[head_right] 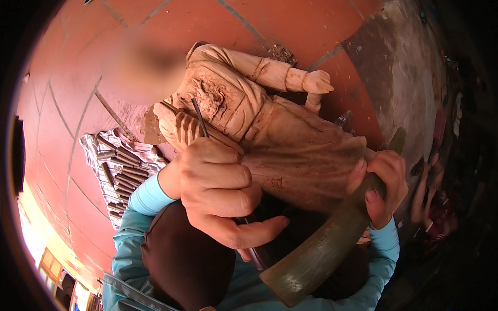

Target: The person is carving a wooden statue of a figure using a chisel and a mallet. They repeatedly strike the chisel with the mallet to shape the wood, focusing on the torso and clothing details of the statue.

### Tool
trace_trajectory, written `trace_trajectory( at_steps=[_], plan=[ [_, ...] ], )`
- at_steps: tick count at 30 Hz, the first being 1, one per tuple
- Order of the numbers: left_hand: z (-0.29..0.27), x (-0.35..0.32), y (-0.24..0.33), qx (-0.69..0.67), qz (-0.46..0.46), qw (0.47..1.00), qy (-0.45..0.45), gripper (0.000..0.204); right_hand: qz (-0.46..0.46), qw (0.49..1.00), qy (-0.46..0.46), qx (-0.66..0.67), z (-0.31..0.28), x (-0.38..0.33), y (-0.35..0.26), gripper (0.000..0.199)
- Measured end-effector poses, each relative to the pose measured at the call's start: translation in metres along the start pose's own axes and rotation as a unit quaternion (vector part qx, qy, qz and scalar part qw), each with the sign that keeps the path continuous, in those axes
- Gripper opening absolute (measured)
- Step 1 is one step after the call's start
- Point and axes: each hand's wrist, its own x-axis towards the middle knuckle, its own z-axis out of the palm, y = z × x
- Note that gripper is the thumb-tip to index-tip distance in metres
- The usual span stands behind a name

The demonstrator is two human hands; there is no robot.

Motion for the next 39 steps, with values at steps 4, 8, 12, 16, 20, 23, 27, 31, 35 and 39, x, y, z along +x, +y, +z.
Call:
trace_trajectory(
  at_steps=[4,8,12,16,20,23,27,31,35,39],
  plan=[
    [0.029,-0.015,-0.002,-0.033,-0.002,0.999,-0.002,0.039,0.003,1.000,0.002,0.021,0.000,0.004,-0.005,0.071],
    [0.026,-0.017,-0.003,-0.033,-0.030,0.999,0.004,0.041,0.004,0.999,0.010,0.044,0.002,0.004,-0.005,0.070],
    [0.020,-0.017,-0.007,-0.058,-0.035,0.998,-0.007,0.044,0.026,0.996,0.021,0.083,0.004,0.006,-0.007,0.070],
    [0.012,-0.014,-0.009,-0.079,-0.035,0.996,-0.004,0.047,-0.003,0.998,0.043,0.040,0.005,0.006,-0.007,0.070],
    [0.013,-0.015,-0.010,-0.091,-0.026,0.996,-0.006,0.048,-0.003,1.000,0.003,-0.017,-0.002,0.013,-0.010,0.072],
    [0.000,-0.011,-0.010,-0.080,-0.049,0.995,-0.034,0.039,0.000,1.000,-0.006,-0.017,-0.001,0.008,-0.009,0.073],
    [-0.007,-0.005,-0.002,0.017,-0.001,1.000,0.023,0.019,0.010,1.000,-0.019,-0.013,-0.004,0.007,-0.008,0.072],
    [0.024,-0.017,0.000,0.020,-0.038,0.999,-0.017,0.017,0.035,0.999,-0.031,0.014,-0.003,0.013,-0.012,0.066],
    [0.031,-0.020,-0.002,0.024,-0.045,0.999,0.008,0.016,0.036,0.999,-0.019,0.018,-0.003,0.012,-0.012,0.061],
    [0.030,-0.021,-0.006,0.011,-0.033,0.999,0.017,0.012,0.064,0.996,-0.011,0.057,-0.002,0.003,-0.009,0.061]
  ],
)
